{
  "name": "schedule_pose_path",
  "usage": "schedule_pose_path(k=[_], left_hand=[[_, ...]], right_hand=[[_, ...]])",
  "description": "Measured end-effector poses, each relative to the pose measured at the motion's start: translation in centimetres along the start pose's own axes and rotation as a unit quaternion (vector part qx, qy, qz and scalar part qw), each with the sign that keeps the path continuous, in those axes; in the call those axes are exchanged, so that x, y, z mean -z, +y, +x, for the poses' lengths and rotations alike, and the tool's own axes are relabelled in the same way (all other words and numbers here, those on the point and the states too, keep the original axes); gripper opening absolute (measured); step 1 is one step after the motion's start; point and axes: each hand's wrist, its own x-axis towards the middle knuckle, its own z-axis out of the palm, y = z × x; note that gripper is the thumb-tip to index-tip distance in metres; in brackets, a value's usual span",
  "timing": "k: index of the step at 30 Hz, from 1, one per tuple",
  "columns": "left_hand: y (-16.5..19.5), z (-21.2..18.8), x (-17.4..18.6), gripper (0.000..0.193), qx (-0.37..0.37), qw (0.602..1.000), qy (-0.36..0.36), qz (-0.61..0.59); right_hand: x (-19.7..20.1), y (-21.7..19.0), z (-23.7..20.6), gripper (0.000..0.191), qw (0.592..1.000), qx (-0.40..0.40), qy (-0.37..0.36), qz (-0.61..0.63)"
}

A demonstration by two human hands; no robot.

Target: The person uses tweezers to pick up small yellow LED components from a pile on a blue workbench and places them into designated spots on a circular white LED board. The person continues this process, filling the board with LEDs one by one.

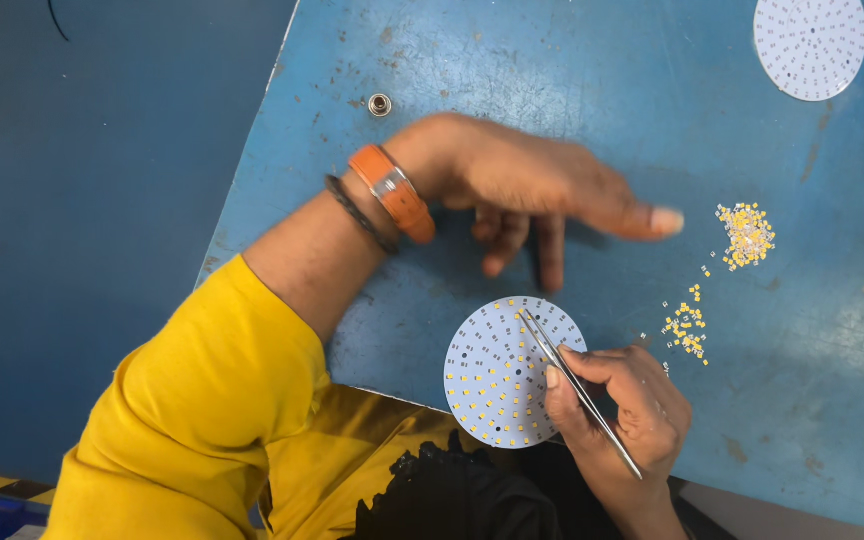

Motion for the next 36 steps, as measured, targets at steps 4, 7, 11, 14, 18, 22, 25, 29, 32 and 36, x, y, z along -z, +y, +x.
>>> schedule_pose_path(k=[4,7,11,14,18,22,25,29,32,36], left_hand=[[-0.2,-1.0,2.1,0.108,-0.093,0.988,0.120,-0.011],[-0.8,-1.0,2.9,0.108,-0.128,0.981,0.142,-0.024],[-1.3,-0.7,3.2,0.104,-0.077,0.985,0.151,-0.006],[-1.2,-0.6,3.1,0.104,-0.076,0.986,0.150,-0.002],[-1.0,-0.7,2.8,0.104,-0.073,0.984,0.160,0.007],[-0.9,-0.7,2.7,0.102,-0.059,0.986,0.157,0.003],[-0.8,-0.9,2.6,0.098,-0.059,0.986,0.155,0.002],[-0.4,-0.9,2.4,0.093,-0.041,0.986,0.162,0.008],[-0.2,-0.9,2.3,0.088,-0.028,0.986,0.165,0.011],[-0.1,-0.8,2.1,0.084,-0.018,0.985,0.169,0.017]], right_hand=[[0.0,0.1,0.0,0.022,1.000,0.006,0.002,0.009],[0.0,0.1,0.0,0.022,1.000,-0.001,0.002,0.007],[0.0,-0.1,0.1,0.021,1.000,-0.002,0.003,0.004],[-0.1,-0.2,0.2,0.020,1.000,0.001,0.002,0.000],[-0.1,-0.2,0.2,0.019,1.000,0.001,-0.002,-0.003],[-0.3,-0.5,-0.5,0.016,1.000,-0.001,0.028,0.002],[-1.0,-1.0,-1.0,0.015,0.999,-0.008,0.044,0.006],[-1.8,-1.3,-0.9,0.016,0.999,-0.001,0.047,-0.006],[-2.0,-1.5,-0.7,0.016,0.999,0.005,0.050,-0.020],[-2.0,-1.6,-0.5,0.016,0.998,0.004,0.047,-0.032]])
